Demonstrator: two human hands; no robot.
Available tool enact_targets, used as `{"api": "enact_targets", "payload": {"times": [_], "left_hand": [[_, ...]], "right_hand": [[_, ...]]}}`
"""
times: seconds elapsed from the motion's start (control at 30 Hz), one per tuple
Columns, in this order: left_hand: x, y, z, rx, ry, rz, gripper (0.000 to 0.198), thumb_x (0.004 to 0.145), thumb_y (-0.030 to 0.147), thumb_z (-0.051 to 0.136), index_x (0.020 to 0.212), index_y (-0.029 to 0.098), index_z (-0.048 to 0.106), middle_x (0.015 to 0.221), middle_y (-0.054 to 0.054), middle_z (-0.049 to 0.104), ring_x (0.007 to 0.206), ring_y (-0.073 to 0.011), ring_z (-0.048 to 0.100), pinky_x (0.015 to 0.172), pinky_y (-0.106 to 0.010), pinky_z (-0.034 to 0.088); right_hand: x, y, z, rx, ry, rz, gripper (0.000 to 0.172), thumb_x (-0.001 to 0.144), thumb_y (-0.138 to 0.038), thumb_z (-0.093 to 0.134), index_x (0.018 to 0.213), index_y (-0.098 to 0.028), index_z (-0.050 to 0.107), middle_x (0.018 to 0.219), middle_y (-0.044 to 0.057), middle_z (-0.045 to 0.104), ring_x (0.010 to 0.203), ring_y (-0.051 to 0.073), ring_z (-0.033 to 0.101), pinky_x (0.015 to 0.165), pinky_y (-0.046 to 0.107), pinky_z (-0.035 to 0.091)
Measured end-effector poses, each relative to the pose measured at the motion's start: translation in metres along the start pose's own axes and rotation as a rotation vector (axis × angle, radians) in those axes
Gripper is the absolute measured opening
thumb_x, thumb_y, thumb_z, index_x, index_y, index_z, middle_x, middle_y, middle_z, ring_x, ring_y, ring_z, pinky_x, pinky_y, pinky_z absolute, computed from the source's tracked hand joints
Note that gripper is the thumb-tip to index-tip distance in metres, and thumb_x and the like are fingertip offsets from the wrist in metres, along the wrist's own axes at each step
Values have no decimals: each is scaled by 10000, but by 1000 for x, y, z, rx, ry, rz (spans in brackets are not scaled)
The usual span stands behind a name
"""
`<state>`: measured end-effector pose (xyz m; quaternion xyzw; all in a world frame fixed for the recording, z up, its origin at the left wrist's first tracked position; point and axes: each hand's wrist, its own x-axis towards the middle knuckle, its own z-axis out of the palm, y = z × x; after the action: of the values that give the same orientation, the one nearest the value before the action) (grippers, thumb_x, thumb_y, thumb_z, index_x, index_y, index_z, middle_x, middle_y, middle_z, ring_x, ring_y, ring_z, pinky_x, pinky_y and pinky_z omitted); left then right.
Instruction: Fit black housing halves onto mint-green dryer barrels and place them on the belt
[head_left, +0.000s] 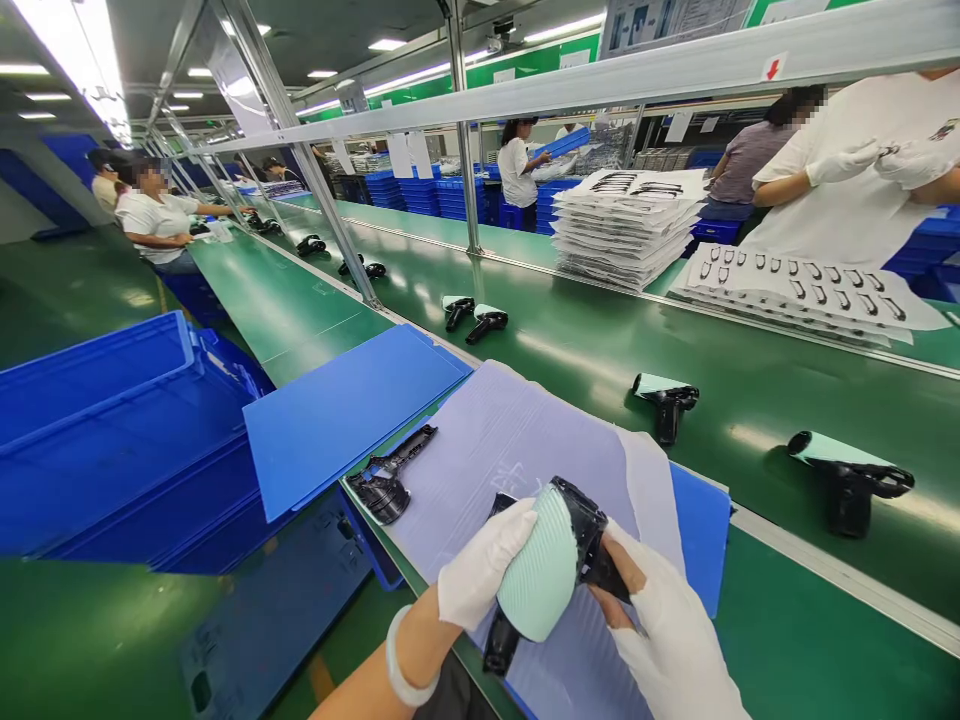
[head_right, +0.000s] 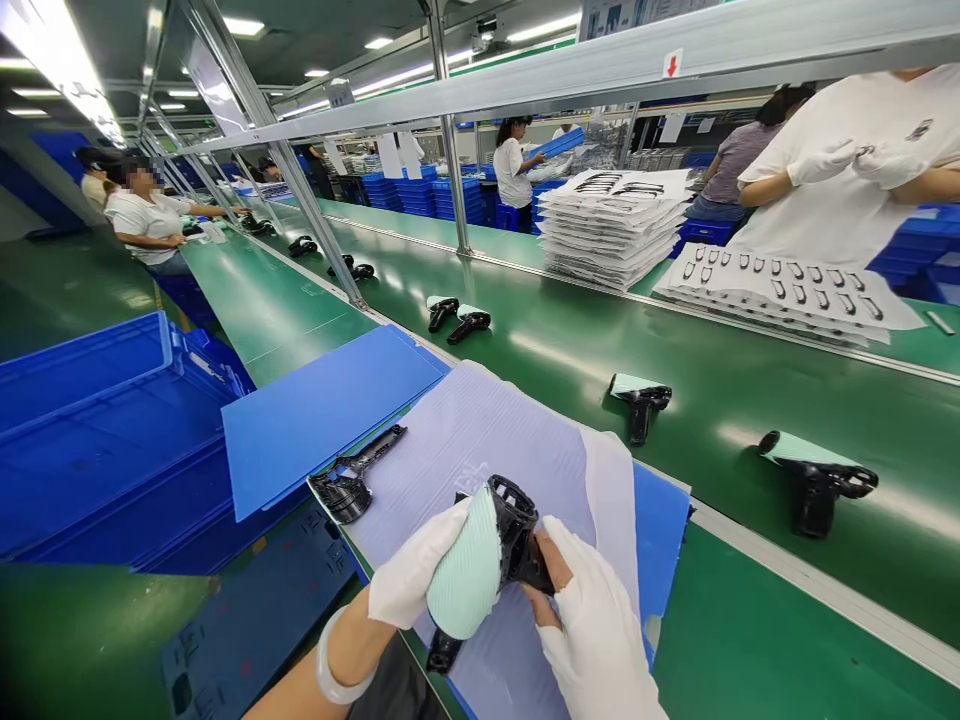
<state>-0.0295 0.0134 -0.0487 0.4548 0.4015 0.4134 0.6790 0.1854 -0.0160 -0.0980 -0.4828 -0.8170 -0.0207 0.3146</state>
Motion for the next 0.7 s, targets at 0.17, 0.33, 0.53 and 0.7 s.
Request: {"api": "enact_targets", "payload": {"times": [0.17,0.33,0.53,0.7], "left_hand": [[-4,1,-10,77,-170,50,659,964,639,391,1477,234,479,1537,-82,475,1423,-314,418,1210,-448,310],[-10,6,-13,490,-195,321,1245,589,763,764,1572,203,244,1658,-160,163,1516,-426,138,1244,-557,88],[-7,28,-1,676,-115,503,910,570,713,811,1280,190,584,1171,-171,672,1086,-378,629,1046,-505,429],[-3,22,-1,619,-31,436,913,423,684,883,1152,197,627,999,-103,686,882,-309,647,866,-466,518]], "right_hand": [[-2,3,4,333,-146,233,357,951,-358,489,1297,-278,529,1132,79,705,1008,239,691,796,366,597],[14,-23,-12,1049,-553,672,604,928,-682,366,1213,-184,555,638,7,606,580,199,594,688,382,556],[31,-49,-25,1391,-665,807,611,754,-819,549,774,-214,626,619,6,568,672,188,586,739,346,529],[16,-55,-16,1743,-735,1141,469,778,-654,689,769,-186,651,641,10,612,596,160,596,582,276,512]]}}
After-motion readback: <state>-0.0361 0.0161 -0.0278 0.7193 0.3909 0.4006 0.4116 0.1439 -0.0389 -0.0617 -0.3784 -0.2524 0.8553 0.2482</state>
